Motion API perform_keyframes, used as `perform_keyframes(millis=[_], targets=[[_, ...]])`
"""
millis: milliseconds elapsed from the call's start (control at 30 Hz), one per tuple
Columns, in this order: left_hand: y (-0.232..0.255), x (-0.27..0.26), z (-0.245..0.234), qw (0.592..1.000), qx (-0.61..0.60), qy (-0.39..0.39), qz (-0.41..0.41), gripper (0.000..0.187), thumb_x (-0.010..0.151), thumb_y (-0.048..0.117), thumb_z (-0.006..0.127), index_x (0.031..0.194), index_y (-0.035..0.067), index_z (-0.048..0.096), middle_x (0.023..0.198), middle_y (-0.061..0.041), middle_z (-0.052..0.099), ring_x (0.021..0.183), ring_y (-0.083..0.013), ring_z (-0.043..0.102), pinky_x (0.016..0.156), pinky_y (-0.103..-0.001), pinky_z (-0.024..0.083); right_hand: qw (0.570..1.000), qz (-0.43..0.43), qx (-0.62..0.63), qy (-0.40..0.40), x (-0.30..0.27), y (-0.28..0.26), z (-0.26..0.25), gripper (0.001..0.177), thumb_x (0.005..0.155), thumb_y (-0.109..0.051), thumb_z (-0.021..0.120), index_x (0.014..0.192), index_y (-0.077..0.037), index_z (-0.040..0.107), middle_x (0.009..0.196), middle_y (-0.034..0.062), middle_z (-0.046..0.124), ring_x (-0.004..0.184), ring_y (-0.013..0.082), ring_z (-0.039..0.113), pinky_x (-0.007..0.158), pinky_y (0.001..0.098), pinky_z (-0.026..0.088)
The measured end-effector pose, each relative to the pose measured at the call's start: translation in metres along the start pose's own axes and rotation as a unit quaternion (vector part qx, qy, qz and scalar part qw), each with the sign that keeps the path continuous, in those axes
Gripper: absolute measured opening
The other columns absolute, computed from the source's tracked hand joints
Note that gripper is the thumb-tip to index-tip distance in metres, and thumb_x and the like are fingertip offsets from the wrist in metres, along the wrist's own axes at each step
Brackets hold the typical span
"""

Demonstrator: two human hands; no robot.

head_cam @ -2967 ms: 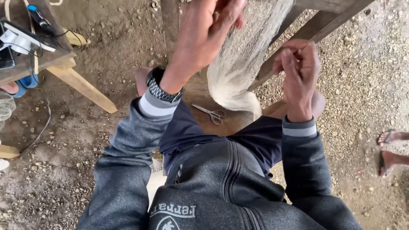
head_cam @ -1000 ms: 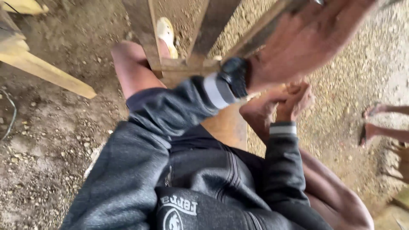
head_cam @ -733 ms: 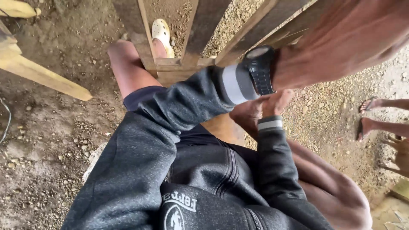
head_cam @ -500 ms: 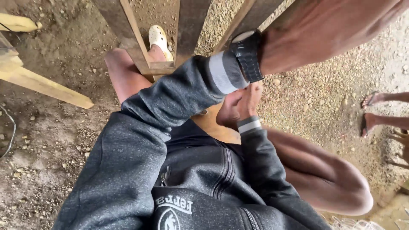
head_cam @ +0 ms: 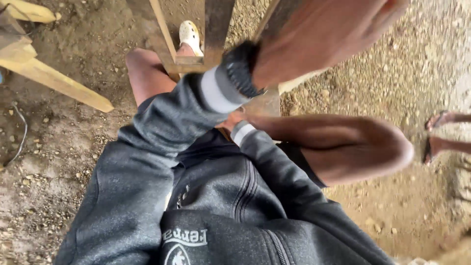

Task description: Securing the edges of a fine-mesh fishing net by weaving and knotting with a shuttle.

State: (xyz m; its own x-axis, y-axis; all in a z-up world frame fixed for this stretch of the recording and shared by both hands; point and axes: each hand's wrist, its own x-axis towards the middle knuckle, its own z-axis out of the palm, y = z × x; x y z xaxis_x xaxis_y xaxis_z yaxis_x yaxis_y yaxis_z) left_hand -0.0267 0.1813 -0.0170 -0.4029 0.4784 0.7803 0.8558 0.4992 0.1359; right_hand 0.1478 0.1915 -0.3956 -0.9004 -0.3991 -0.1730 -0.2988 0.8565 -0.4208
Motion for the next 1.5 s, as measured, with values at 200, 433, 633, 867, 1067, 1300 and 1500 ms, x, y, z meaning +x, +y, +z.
perform_keyframes(millis=[200,433,633,867,1067,1300,1500], targets=[[-0.015,-0.062,-0.085,0.944,-0.239,-0.061,-0.219,0.067,0.106,-0.012,0.059,0.157,0.016,0.027,0.112,-0.010,0.075,0.076,-0.0126,0.065,0.070,-0.029,0.051,0.995,-0.001,0.076,0.060,0.043,-0.029,-0.046,0.032,0.101,-0.038,0.054,0.122,-0.015,0.064,0.124,0.0079,0.062,0.114,0.0283,0.055,0.098,0.0441,0.038],[-0.035,-0.062,-0.186,0.946,-0.263,0.001,-0.191,0.018,0.116,0.014,0.038,0.122,0.004,0.052,0.114,-0.009,0.070,0.091,-0.0217,0.074,0.080,-0.035,0.069,0.977,-0.006,0.188,0.098,0.085,-0.055,-0.053,0.022,0.098,-0.031,0.061,0.100,-0.010,0.068,0.094,0.0126,0.070,0.084,0.0309,0.064,0.075,0.0452,0.044],[-0.056,-0.059,-0.178,0.929,-0.336,0.007,-0.158,0.017,0.113,-0.002,0.043,0.111,-0.009,0.058,0.107,-0.023,0.071,0.097,-0.0299,0.075,0.086,-0.035,0.067,0.985,0.073,0.101,0.123,0.080,0.006,-0.045,0.014,0.096,-0.025,0.061,0.107,-0.018,0.066,0.096,0.0108,0.069,0.083,0.0356,0.069,0.071,0.0515,0.050],[-0.053,-0.057,-0.189,0.903,-0.386,-0.015,-0.189,0.014,0.115,0.001,0.043,0.114,-0.007,0.055,0.110,-0.019,0.065,0.102,-0.0249,0.068,0.091,-0.031,0.059,0.986,0.045,-0.097,-0.130,0.075,0.024,-0.039,0.029,0.091,-0.037,0.062,0.096,-0.009,0.068,0.090,0.0196,0.072,0.082,0.0453,0.068,0.068,0.0577,0.053],[-0.051,-0.056,-0.184,0.864,-0.460,-0.001,-0.206,0.010,0.114,0.005,0.045,0.106,0.002,0.050,0.102,-0.011,0.061,0.089,-0.0171,0.060,0.081,-0.029,0.051,0.972,0.093,-0.065,-0.205,0.077,0.011,-0.052,0.062,0.096,-0.005,0.048,0.156,-0.012,0.035,0.155,0.0219,0.042,0.139,0.0468,0.043,0.108,0.0639,0.035],[-0.059,-0.064,-0.189,0.873,-0.439,-0.007,-0.213,0.014,0.114,0.018,0.056,0.111,0.006,0.051,0.105,-0.008,0.057,0.094,-0.0172,0.057,0.072,-0.026,0.051,0.982,0.093,-0.100,-0.130,0.063,0.021,-0.076,0.071,0.091,-0.010,0.052,0.155,-0.030,0.032,0.124,0.0189,0.065,0.102,0.0472,0.067,0.076,0.0600,0.053],[-0.062,-0.064,-0.186,0.919,-0.322,-0.001,-0.226,0.015,0.111,-0.005,0.064,0.115,0.006,0.054,0.106,-0.006,0.063,0.094,-0.0134,0.063,0.074,-0.024,0.050,0.986,0.124,-0.019,-0.112,0.067,0.031,-0.068,0.026,0.090,-0.006,0.056,0.115,-0.003,0.050,0.102,0.0243,0.066,0.083,0.0448,0.066,0.064,0.0547,0.049]])
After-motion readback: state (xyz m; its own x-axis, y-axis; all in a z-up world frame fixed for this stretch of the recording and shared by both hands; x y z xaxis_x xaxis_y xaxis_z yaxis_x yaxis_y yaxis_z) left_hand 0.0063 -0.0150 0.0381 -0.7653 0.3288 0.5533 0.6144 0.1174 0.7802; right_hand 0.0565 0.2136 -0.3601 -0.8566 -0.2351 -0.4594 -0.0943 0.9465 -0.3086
